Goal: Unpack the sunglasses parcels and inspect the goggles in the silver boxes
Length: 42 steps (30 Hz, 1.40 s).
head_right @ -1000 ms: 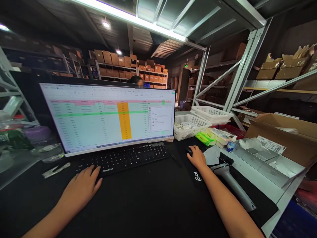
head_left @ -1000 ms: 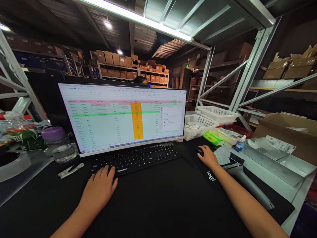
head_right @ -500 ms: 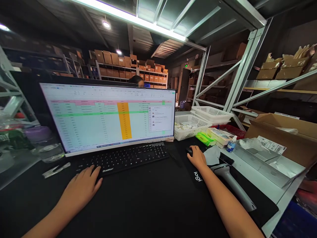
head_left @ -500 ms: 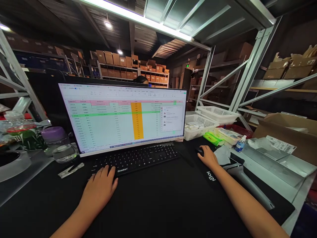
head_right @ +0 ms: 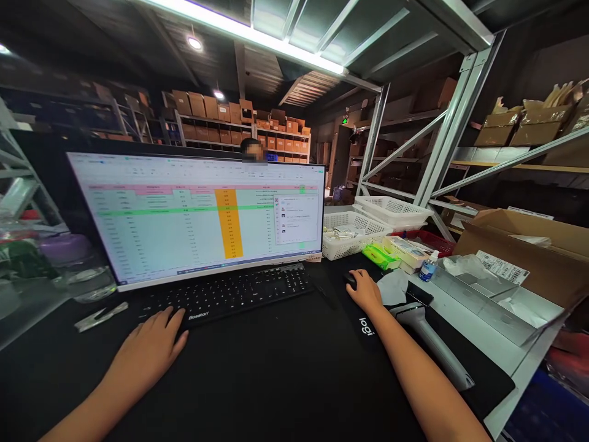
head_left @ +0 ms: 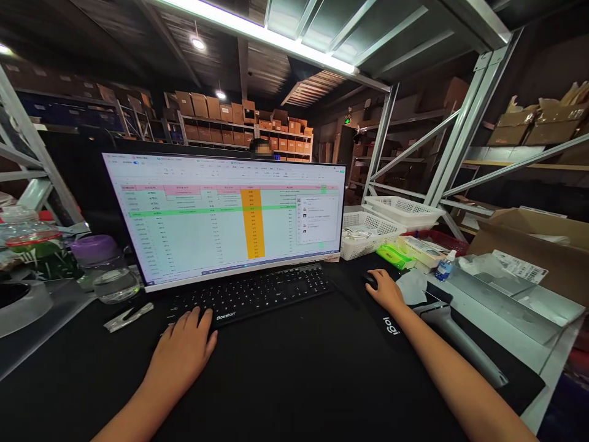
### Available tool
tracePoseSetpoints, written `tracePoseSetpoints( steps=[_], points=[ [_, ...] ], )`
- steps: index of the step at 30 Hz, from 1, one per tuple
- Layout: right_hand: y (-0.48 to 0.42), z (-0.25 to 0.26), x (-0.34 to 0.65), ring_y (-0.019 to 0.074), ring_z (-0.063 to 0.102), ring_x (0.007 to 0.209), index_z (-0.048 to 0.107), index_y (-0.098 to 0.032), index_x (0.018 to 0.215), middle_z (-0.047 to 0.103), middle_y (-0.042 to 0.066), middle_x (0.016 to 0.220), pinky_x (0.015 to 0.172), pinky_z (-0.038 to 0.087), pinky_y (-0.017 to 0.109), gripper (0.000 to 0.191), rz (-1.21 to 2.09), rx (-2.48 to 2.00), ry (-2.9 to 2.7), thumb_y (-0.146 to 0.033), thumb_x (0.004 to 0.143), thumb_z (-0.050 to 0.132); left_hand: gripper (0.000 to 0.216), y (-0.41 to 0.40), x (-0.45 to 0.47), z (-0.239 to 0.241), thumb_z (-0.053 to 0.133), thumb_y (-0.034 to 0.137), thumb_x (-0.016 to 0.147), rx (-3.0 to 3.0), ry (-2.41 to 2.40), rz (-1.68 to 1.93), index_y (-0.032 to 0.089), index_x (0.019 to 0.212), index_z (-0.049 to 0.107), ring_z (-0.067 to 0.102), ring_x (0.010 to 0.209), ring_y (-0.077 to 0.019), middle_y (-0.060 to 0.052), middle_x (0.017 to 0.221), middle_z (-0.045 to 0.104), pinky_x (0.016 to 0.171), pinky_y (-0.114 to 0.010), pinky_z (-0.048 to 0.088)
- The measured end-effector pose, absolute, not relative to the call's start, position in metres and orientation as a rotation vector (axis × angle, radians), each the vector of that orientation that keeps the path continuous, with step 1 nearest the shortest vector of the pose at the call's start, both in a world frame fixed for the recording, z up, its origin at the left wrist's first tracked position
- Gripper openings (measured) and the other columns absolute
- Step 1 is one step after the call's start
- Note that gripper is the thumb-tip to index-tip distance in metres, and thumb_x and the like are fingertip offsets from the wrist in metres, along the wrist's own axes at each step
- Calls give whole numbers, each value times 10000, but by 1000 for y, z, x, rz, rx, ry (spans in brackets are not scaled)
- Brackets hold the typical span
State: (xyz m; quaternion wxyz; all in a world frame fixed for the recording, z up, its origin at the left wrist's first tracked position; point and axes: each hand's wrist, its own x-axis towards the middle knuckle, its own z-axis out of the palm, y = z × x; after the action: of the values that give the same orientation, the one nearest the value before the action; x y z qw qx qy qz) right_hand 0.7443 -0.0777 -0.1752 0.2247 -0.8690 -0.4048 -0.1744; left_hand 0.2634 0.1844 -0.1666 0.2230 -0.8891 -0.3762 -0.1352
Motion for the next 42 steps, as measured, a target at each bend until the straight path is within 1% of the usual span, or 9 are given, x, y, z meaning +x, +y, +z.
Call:
tracePoseSetpoints(
  steps=[7, 23, 27, 31, 42],
  points=[
    [-80, -170, 739, 271, 648, 1081, 643, -210, 1288, 610, 111, 1282, 898, 507, 360, 414, -459, -2408, -1129, -285, 881, 637, 559, 184, 263, -164, 307, 295, 969, -2474, -1035, -395, 6, 1353, 593, 580, 1249, -408, -303, 1402, 564, 1020, -535, 463],
    [-76, -178, 745, 255, 647, 1078, 659, -229, 1260, 606, 98, 1249, 941, 501, 365, 402, -503, -2393, -1080, -271, 860, 651, 544, 185, 264, -168, 320, 285, 978, -2451, -1027, -393, 10, 1361, 592, 576, 1264, -404, -296, 1398, 571, 1028, -535, 465],
    [-75, -182, 749, 261, 638, 1108, 652, -210, 1260, 598, 107, 1258, 961, 496, 374, 400, -510, -2387, -1082, -281, 867, 638, 544, 186, 263, -169, 326, 296, 978, -2441, -1029, -381, 23, 1365, 594, 572, 1273, -394, -283, 1414, 567, 1037, -524, 465],
    [-75, -182, 750, 256, 637, 1110, 643, -196, 1272, 597, 108, 1264, 969, 492, 370, 408, -505, -2386, -1092, -281, 874, 629, 546, 186, 262, -169, 329, 294, 976, -2466, -1013, -393, 12, 1360, 597, 568, 1276, -401, -293, 1413, 562, 1037, -526, 466],
    [-78, -177, 746, 265, 654, 1063, 648, -195, 1279, 594, 111, 1265, 895, 503, 357, 419, -489, -2425, -1063, -299, 873, 628, 540, 186, 263, -167, 361, 310, 978, -2450, -1048, -331, 35, 1386, 584, 558, 1294, -381, -267, 1425, 566, 1054, -504, 459]
  ],
)
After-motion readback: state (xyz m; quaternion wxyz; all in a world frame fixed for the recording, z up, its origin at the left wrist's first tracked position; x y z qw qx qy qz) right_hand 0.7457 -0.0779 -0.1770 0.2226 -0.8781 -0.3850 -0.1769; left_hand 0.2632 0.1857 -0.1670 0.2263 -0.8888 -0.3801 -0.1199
